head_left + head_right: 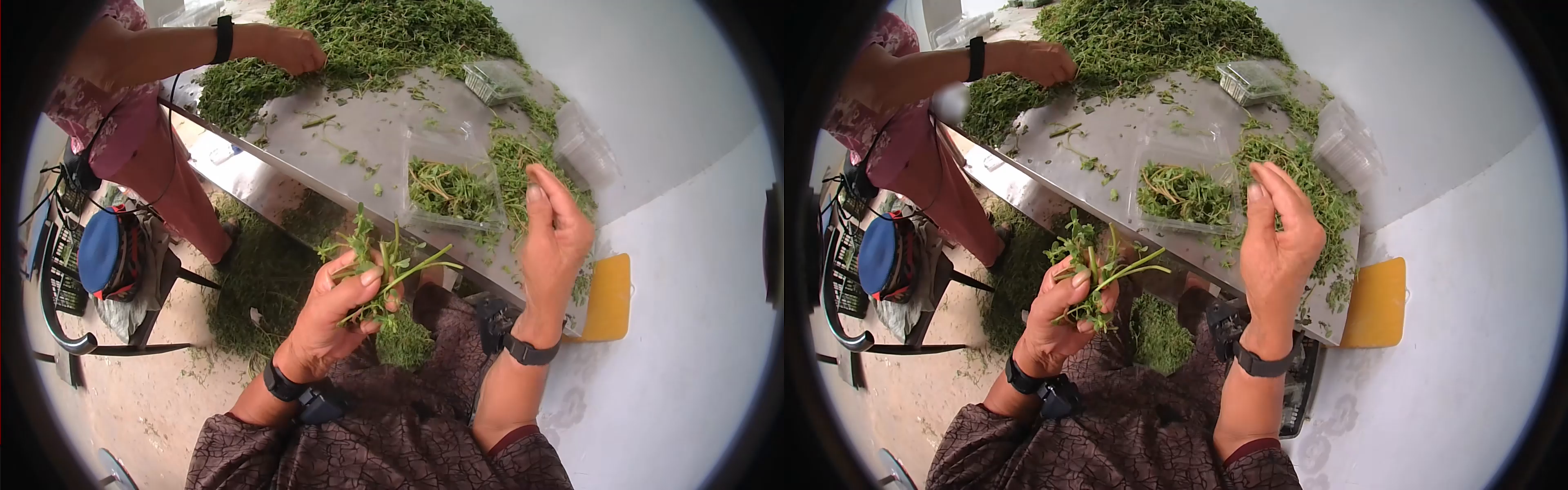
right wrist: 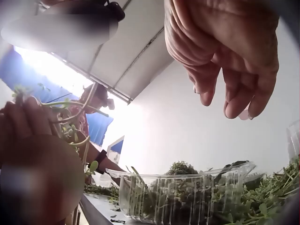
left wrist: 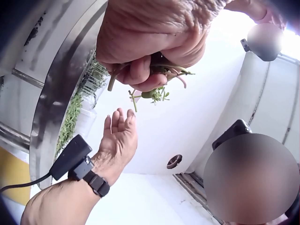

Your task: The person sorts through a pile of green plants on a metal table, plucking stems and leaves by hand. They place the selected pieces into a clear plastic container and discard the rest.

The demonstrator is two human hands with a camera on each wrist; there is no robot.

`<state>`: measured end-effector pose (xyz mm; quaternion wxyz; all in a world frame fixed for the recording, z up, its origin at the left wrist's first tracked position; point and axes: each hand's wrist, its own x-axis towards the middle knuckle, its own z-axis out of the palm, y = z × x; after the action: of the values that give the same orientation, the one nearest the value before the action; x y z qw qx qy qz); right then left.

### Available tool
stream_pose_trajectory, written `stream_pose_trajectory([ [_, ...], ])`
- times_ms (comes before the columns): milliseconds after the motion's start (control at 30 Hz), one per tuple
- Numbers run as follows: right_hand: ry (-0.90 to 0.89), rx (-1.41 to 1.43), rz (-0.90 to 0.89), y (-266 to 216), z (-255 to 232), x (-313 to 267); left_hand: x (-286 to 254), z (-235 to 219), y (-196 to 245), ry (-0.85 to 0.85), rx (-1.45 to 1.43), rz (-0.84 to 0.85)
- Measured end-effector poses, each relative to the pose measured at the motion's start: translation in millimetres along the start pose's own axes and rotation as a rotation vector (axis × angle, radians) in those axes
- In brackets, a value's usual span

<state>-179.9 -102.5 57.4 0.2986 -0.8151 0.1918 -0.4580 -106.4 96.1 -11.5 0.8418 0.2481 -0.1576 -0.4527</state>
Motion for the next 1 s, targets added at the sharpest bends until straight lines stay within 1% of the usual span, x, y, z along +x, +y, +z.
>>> stream_pose_trajectory([
  [33, 0.009, 0.078, 0.065, -4, -5, -6, 0, 0, -1, 0.003, 0.000, -0.005],
  [67, -0.026, 0.112, 0.028, -10, -8, -14, 1, 1, -2, 0.014, 0.012, -0.009],
  [100, -0.026, 0.108, 0.037, -15, -11, -21, 1, 2, -3, 0.025, 0.023, -0.014],
  [133, -0.076, 0.077, -0.057, -19, -14, -28, 1, 2, -5, -0.011, 0.008, -0.022],
  [200, -0.150, -0.002, -0.223, -28, -20, -38, 1, 5, -6, -0.017, 0.041, -0.040],
  [233, -0.158, 0.002, -0.214, -32, -22, -44, 0, 7, -6, -0.031, 0.082, -0.051],
  [300, -0.246, -0.082, -0.383, -37, -25, -52, -3, 14, -7, -0.005, 0.071, -0.053],
  [333, -0.243, -0.116, -0.436, -38, -25, -55, -5, 17, -7, 0.018, 0.097, -0.068],
  [367, -0.247, -0.114, -0.434, -40, -25, -58, -7, 20, -7, 0.041, 0.121, -0.084],
  [433, -0.285, -0.177, -0.494, -44, -25, -63, -11, 23, -7, 0.065, 0.150, -0.102],
  [500, -0.298, -0.186, -0.502, -45, -24, -68, -15, 24, -6, 0.020, 0.207, -0.110],
  [633, -0.284, -0.207, -0.507, -46, -24, -76, -23, 28, -4, 0.017, 0.209, -0.105],
  [700, -0.285, -0.186, -0.504, -48, -23, -78, -26, 29, -4, -0.034, 0.206, -0.115],
  [833, -0.281, -0.159, -0.526, -52, -23, -84, -31, 31, -7, -0.042, 0.204, -0.113],
  [900, -0.288, -0.181, -0.557, -54, -22, -84, -33, 33, -5, -0.027, 0.193, -0.118],
  [1000, -0.302, -0.194, -0.557, -57, -22, -85, -34, 30, -4, -0.026, 0.195, -0.114],
])
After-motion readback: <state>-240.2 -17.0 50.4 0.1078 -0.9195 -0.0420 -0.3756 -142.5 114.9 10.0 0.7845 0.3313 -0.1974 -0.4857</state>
